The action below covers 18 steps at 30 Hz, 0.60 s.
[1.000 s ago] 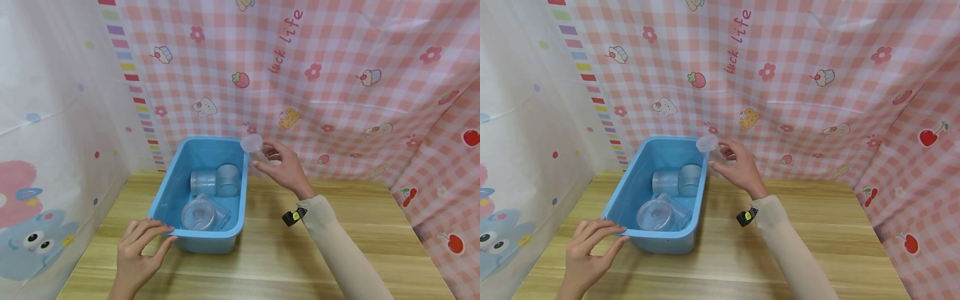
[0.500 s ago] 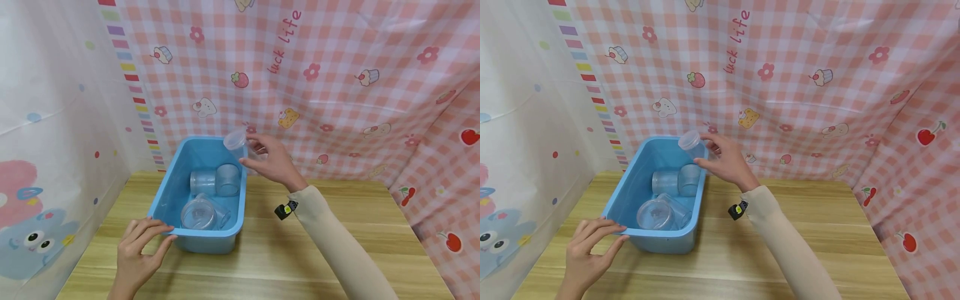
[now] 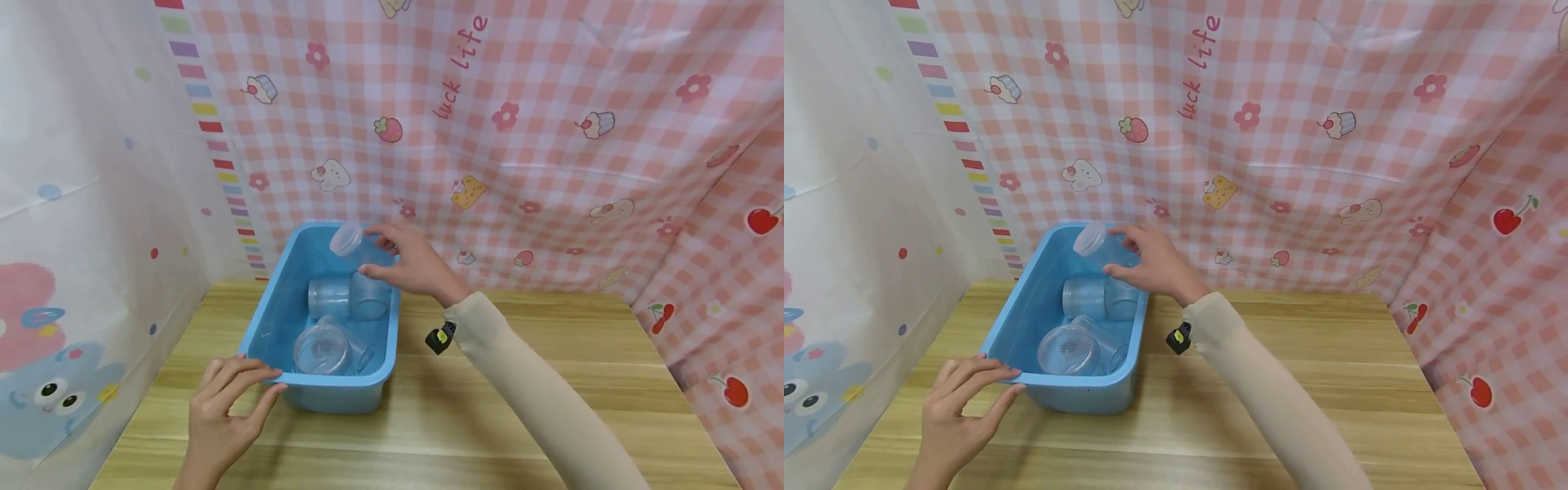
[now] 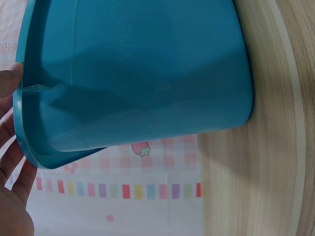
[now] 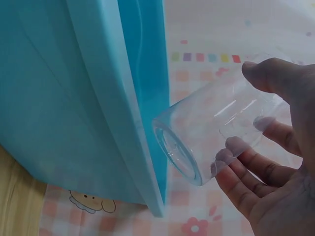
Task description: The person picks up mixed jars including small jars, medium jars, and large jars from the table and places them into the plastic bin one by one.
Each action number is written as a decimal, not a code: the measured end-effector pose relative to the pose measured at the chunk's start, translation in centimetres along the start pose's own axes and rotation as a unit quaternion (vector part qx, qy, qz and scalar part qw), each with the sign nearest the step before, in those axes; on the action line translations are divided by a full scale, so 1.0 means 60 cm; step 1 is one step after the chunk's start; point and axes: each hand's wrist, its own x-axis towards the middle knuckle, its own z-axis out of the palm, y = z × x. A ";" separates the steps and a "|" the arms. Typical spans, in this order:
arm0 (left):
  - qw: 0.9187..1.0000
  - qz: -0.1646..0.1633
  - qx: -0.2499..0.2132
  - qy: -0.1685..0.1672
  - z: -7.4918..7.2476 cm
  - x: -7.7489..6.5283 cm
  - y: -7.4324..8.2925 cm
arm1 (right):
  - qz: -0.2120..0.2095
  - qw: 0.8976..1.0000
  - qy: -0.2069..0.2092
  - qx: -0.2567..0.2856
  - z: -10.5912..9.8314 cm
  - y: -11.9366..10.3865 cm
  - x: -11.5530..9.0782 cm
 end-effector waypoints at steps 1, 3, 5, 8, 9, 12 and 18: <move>1.000 0.000 0.001 0.000 0.000 0.000 0.001 | 0.001 1.000 -0.007 -0.001 0.002 -0.001 0.001; 1.000 -0.001 0.002 -0.001 0.000 0.000 0.002 | -0.001 1.000 -0.021 -0.005 0.006 -0.003 0.004; 1.000 -0.001 0.000 0.000 0.001 0.001 0.003 | -0.006 0.999 -0.031 -0.012 0.010 -0.003 0.006; 1.000 -0.001 -0.002 0.001 0.001 0.003 0.004 | -0.005 0.999 -0.043 -0.021 0.015 0.000 0.007; 1.000 -0.002 -0.003 0.001 0.002 0.003 0.004 | -0.002 0.999 -0.048 -0.022 0.016 0.001 0.007; 1.000 -0.002 -0.004 0.002 0.004 0.004 0.007 | 0.011 0.998 -0.063 -0.027 0.019 0.003 0.004; 1.000 -0.004 -0.005 0.004 0.006 0.006 0.011 | 0.013 0.997 -0.064 -0.031 0.020 0.006 -0.003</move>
